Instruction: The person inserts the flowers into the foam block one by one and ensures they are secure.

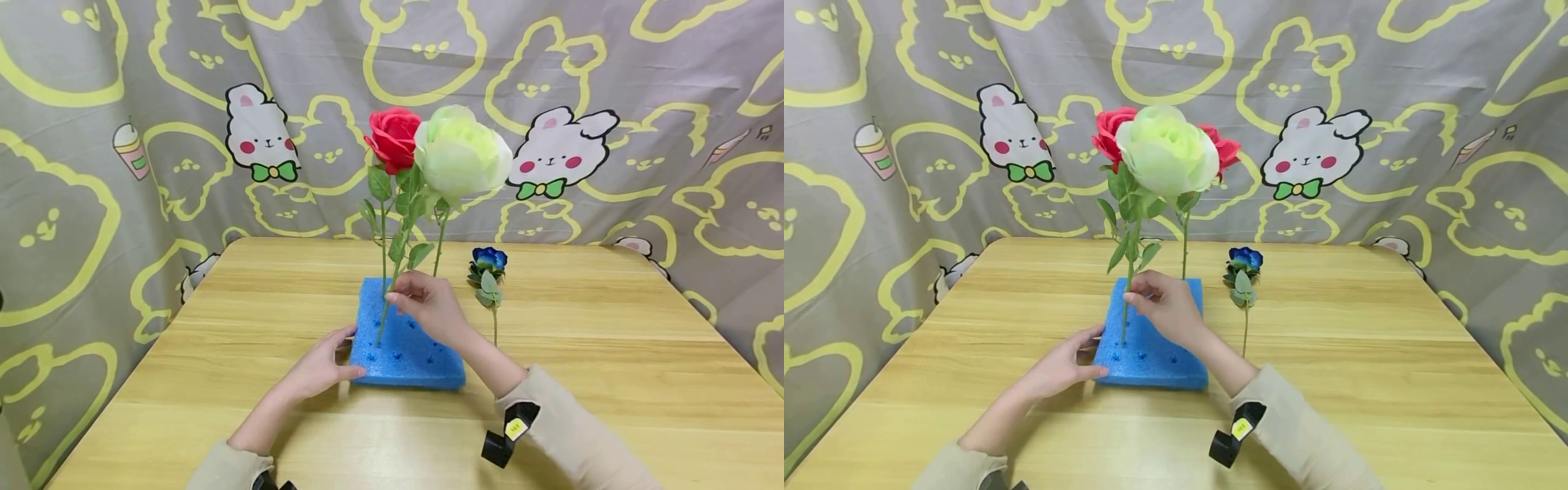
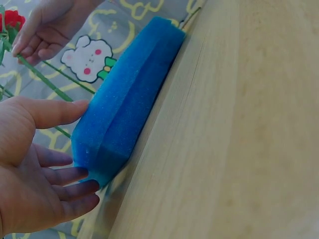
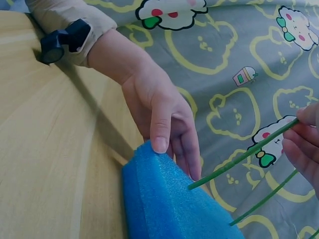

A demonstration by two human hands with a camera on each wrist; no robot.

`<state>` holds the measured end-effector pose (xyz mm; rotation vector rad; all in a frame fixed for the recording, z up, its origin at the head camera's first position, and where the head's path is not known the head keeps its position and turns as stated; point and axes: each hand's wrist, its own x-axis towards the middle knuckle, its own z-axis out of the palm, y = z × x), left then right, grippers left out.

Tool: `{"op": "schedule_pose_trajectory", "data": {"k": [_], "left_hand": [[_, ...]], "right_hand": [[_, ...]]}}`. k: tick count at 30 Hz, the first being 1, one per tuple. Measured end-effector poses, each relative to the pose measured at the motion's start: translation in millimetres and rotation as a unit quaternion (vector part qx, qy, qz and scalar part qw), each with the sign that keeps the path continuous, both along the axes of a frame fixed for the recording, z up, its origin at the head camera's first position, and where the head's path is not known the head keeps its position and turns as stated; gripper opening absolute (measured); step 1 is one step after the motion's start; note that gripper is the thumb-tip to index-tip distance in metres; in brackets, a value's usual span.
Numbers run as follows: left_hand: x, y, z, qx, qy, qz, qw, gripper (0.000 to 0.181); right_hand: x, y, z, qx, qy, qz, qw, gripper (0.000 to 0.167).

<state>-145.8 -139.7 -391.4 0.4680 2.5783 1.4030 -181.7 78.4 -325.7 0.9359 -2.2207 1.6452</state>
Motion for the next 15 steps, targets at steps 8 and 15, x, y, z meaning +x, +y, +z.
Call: {"op": "schedule_pose_trajectory", "data": {"k": [8, 15], "left_hand": [[-0.5, -0.1, -0.8, 0.001, -0.001, 0.001, 1.0000, 0.078], [-1.2, -0.2, -1.1, 0.004, -0.001, -0.012, 0.9999, 0.078]], "right_hand": [[0.8, -0.4, 1.3, 0.015, 0.014, -0.008, 0.9998, 0.004], [-1.7, -2.1, -1.1, 0.039, 0.036, -0.003, 0.9986, 0.004]]}}
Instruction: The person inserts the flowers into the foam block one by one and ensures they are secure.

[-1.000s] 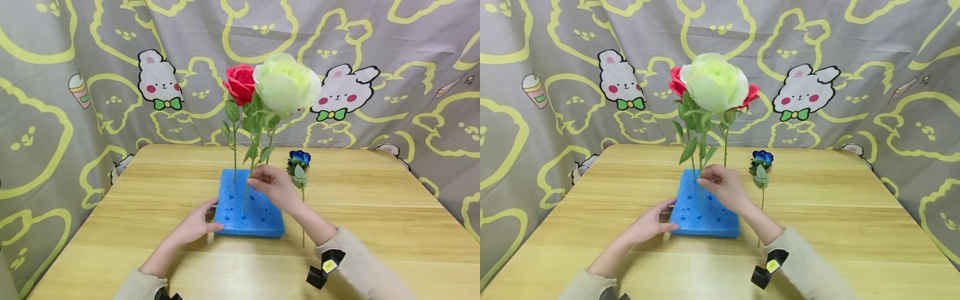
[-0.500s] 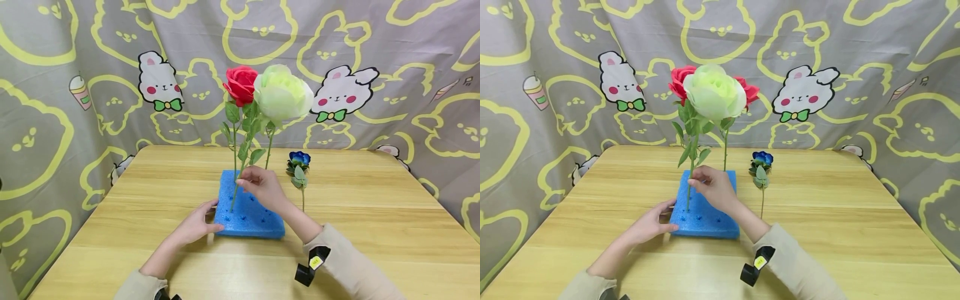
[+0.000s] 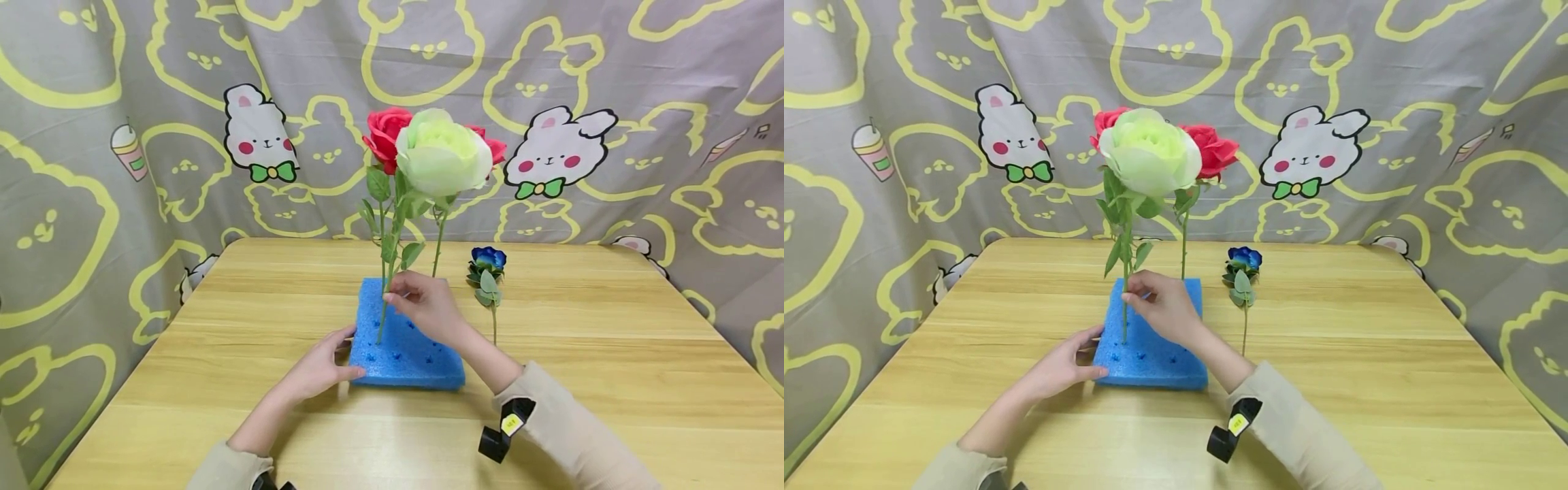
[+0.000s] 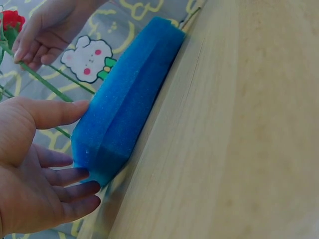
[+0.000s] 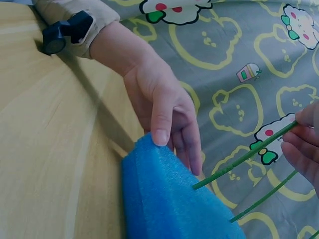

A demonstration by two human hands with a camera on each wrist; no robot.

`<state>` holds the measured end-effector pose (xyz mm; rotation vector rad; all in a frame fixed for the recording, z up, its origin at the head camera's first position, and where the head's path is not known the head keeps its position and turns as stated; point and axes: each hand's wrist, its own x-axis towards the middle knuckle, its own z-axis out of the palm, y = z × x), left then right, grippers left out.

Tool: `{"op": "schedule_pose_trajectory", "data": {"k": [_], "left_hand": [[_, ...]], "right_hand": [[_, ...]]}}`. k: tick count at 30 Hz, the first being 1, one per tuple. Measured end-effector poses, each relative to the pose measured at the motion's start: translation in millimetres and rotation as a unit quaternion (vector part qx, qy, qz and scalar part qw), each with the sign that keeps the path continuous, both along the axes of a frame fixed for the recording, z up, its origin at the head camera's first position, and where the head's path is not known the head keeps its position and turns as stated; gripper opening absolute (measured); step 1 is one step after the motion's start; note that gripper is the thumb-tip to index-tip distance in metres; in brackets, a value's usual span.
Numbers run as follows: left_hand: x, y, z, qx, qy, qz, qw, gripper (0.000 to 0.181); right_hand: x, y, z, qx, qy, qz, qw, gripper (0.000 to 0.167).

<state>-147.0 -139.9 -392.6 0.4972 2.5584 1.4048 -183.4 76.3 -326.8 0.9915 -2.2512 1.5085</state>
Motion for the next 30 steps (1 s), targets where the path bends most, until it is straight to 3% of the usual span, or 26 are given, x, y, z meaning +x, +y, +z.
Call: {"op": "schedule_pose_trajectory", "data": {"k": [15, 30], "left_hand": [[0.2, -0.6, 0.2, -0.008, 0.004, 0.006, 0.9999, 0.079], [0.0, -0.5, -0.2, -0.008, -0.005, 0.011, 0.9999, 0.079]], "right_hand": [[-1.8, -7, -11.0, 0.079, 0.037, 0.003, 0.9962, 0.004], [-2.4, -9, -14.6, 0.097, 0.040, 0.003, 0.9945, 0.005]]}}
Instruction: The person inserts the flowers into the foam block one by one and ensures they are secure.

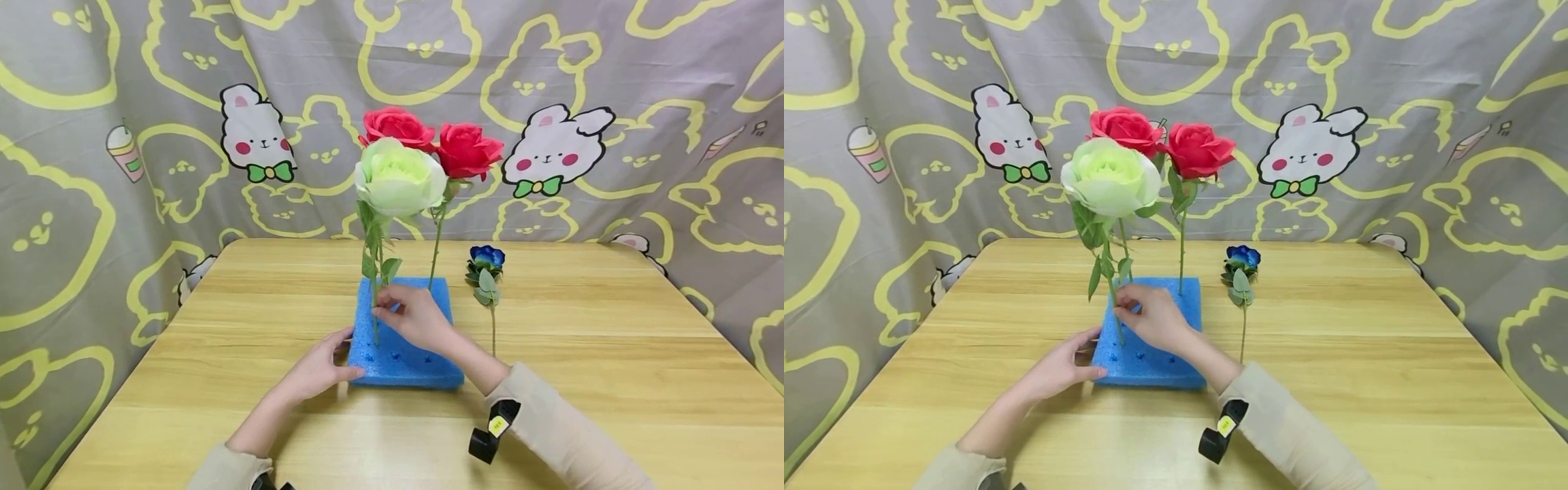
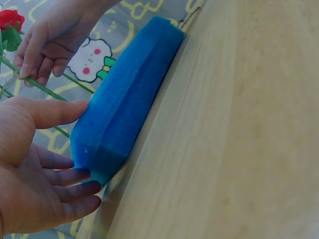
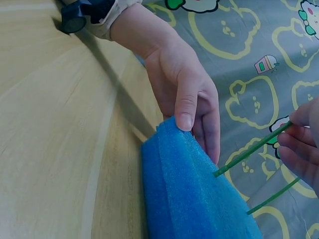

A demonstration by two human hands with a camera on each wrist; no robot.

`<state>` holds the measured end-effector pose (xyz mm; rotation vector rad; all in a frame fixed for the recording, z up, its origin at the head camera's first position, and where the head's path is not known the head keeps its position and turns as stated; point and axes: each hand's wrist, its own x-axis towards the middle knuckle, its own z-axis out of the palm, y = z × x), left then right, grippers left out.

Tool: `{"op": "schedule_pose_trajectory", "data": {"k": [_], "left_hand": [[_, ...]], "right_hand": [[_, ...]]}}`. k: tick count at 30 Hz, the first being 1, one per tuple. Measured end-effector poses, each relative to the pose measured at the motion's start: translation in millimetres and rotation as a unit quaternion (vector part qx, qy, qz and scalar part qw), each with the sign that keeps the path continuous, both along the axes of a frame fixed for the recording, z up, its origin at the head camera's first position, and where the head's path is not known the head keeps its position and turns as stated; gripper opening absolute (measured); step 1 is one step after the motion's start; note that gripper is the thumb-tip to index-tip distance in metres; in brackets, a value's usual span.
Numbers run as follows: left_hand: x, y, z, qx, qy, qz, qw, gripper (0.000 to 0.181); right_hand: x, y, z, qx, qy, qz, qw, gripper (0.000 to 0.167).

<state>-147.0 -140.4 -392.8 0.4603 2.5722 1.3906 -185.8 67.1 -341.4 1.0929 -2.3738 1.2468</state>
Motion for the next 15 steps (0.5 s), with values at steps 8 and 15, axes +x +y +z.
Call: {"op": "schedule_pose_trajectory", "data": {"k": [8, 15], "left_hand": [[0.1, 0.3, 0.7, -0.003, 0.001, 0.004, 1.0000, 0.079], [-0.1, 0.8, -0.2, 0.001, 0.000, 0.005, 1.0000, 0.079]], "right_hand": [[0.9, -1.5, -3.0, -0.008, -0.015, -0.010, 0.9998, 0.003], [2.3, 1.1, -8.5, -0.015, -0.064, -0.020, 0.9977, 0.004]]}}
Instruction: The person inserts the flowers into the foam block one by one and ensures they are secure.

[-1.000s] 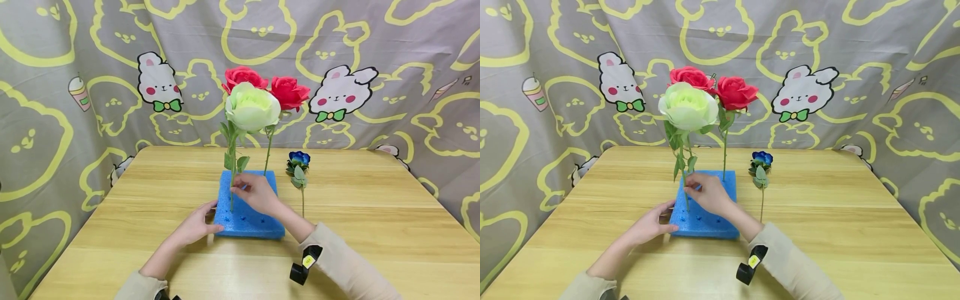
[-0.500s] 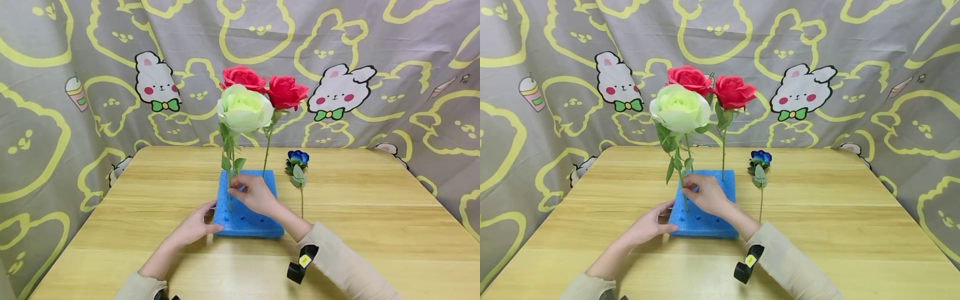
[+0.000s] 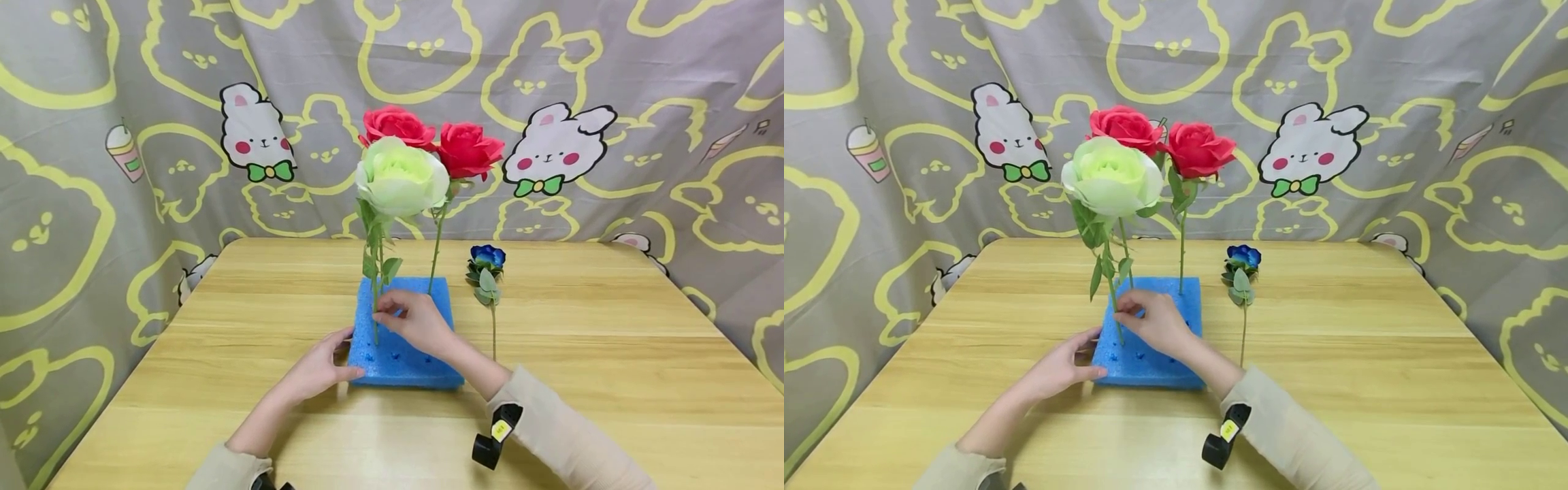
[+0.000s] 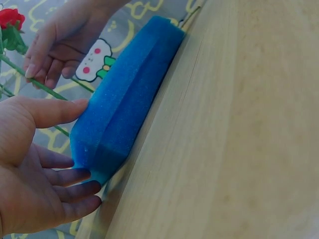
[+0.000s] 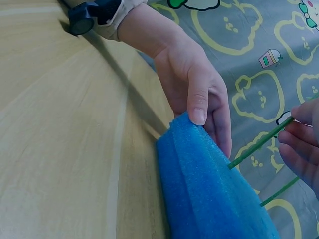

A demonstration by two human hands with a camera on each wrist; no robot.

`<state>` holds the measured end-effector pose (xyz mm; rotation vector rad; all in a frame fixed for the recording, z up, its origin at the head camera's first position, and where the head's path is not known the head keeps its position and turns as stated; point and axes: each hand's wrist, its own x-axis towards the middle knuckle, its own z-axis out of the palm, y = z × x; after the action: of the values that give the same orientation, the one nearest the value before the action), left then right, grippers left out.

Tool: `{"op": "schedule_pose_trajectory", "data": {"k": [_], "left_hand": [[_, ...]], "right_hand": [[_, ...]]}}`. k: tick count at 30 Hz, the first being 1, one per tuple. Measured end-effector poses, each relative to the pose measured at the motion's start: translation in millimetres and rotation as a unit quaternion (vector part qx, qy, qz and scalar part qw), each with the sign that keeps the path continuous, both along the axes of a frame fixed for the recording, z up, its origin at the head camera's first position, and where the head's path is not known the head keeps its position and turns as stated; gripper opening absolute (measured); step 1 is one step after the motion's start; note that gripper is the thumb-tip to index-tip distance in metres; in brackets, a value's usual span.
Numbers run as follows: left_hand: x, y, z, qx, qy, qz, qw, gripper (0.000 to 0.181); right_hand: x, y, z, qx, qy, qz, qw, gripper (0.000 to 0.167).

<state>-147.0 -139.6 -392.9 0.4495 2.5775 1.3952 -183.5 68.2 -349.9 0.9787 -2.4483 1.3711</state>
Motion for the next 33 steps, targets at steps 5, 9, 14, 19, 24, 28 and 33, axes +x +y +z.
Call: {"op": "schedule_pose_trajectory", "data": {"k": [5, 9, 14, 19, 24, 28, 33], "left_hand": [[-0.7, -0.3, -0.8, 0.001, 0.000, -0.004, 1.0000, 0.079], [-1.4, -0.8, -0.6, 0.002, 0.002, -0.008, 1.0000, 0.079], [-1.3, -0.9, -0.6, 0.001, 0.000, -0.009, 1.0000, 0.079], [-1.0, -0.7, -0.4, 0.000, 0.000, -0.010, 1.0000, 0.080], [-1.1, -0.4, -0.3, -0.007, 0.004, -0.009, 0.9999, 0.080], [-0.8, -0.7, -0.6, -0.010, 0.002, -0.007, 0.9999, 0.081], [-0.5, -0.7, -0.5, -0.008, -0.003, -0.005, 0.9999, 0.080]], "right_hand": [[-0.3, 3, -1.0, -0.009, 0.005, 0.004, 0.9999, 0.005], [-2.1, 5, -2.6, -0.010, -0.002, 0.004, 0.9999, 0.008], [-3.4, 10, -5.4, -0.021, -0.029, 0.008, 0.9993, 0.011], [-5.3, 23, -6.0, -0.052, -0.086, 0.006, 0.9949, 0.020], [-6.9, 46, -0.5, -0.046, -0.119, -0.024, 0.9916, 0.027], [-8.5, 66, 4.3, -0.038, -0.121, -0.043, 0.9910, 0.030], [-12.8, 92, 6.0, -0.049, -0.132, -0.062, 0.9881, 0.032]]}}
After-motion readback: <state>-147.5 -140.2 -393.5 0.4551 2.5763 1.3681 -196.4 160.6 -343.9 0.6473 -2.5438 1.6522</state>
